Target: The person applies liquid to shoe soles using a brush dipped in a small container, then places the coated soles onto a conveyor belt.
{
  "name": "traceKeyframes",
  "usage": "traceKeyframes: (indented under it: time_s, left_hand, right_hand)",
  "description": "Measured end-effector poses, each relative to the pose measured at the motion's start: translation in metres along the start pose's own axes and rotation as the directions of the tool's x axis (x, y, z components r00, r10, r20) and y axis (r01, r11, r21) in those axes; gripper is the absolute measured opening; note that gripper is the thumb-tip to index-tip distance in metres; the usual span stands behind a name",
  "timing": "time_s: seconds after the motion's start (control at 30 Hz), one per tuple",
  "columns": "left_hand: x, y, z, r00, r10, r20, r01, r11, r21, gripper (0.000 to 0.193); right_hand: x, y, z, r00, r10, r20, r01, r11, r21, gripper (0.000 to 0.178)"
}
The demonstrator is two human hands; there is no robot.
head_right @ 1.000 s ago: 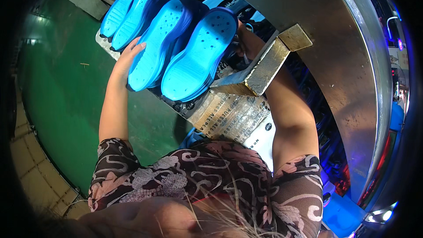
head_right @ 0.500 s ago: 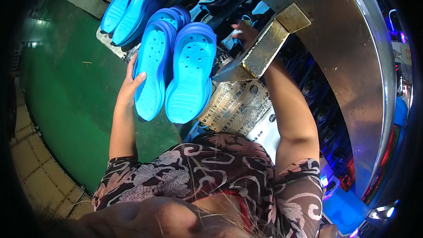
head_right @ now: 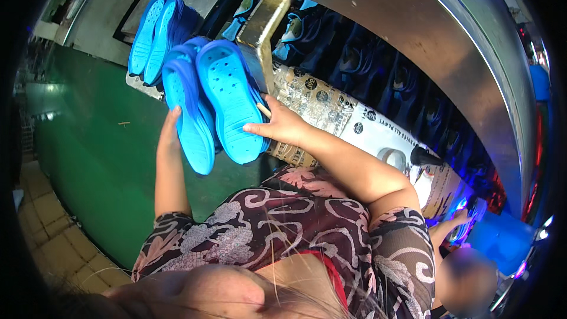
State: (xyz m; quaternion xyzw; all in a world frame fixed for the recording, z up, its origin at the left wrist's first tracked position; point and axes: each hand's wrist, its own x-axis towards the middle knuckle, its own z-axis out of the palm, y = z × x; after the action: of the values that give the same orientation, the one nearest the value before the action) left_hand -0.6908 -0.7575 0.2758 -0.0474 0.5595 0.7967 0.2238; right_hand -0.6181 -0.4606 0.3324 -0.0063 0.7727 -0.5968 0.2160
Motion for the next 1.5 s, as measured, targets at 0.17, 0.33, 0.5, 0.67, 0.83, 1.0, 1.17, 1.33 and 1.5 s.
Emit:
traceKeyframes:
  time_s: [0.17, 0.33, 0.5, 0.67, 0.83, 1.0, 1.17, 1.33, 1.5]
  left_hand:
    - [-0.066, -0.045, 0.055, 0.981, 0.114, -0.156, -0.118, 0.993, -0.019, 0.074]
    - [-0.116, -0.093, 0.093, 0.928, 0.185, -0.324, -0.189, 0.982, 0.018, 0.068]
    - [-0.14, -0.097, 0.127, 0.963, 0.096, -0.25, -0.088, 0.995, 0.043, 0.068]
    - [-0.142, -0.107, 0.159, 0.992, 0.112, -0.058, -0.099, 0.976, 0.192, 0.072]
    - [-0.125, -0.122, 0.167, 0.994, 0.109, -0.016, -0.1, 0.955, 0.278, 0.077]
    - [-0.133, -0.123, 0.179, 0.996, 0.089, -0.01, -0.083, 0.963, 0.258, 0.072]
    - [-0.132, -0.138, 0.186, 0.996, 0.084, 0.016, -0.084, 0.935, 0.344, 0.064]
    - [-0.089, -0.12, 0.194, 0.998, 0.041, 0.049, -0.053, 0.964, 0.26, 0.062]
    - [-0.015, -0.088, 0.196, 0.967, 0.249, -0.046, -0.204, 0.874, 0.441, 0.057]
  right_hand:
    - [-0.017, 0.02, -0.013, 0.998, 0.063, 0.013, -0.061, 0.992, -0.108, 0.104]
    - [-0.047, 0.021, -0.031, 0.975, 0.177, 0.132, -0.135, 0.95, -0.282, 0.111]
    - [-0.076, 0.061, -0.048, 0.905, 0.289, 0.313, -0.272, 0.957, -0.098, 0.085]
    - [-0.128, 0.071, -0.068, 0.938, 0.244, 0.247, -0.242, 0.97, -0.037, 0.079]
    - [-0.163, 0.062, -0.076, 0.976, 0.213, 0.041, -0.209, 0.974, -0.083, 0.073]
    - [-0.144, 0.107, -0.093, 0.941, 0.335, 0.043, -0.329, 0.939, -0.105, 0.068]
    - [-0.158, 0.122, -0.1, 0.982, 0.188, 0.021, -0.184, 0.975, -0.127, 0.072]
    - [-0.184, 0.064, -0.095, 0.891, 0.453, -0.045, -0.455, 0.889, -0.062, 0.07]
    - [-0.145, 0.108, -0.092, 0.948, 0.135, -0.288, -0.162, 0.984, -0.073, 0.074]
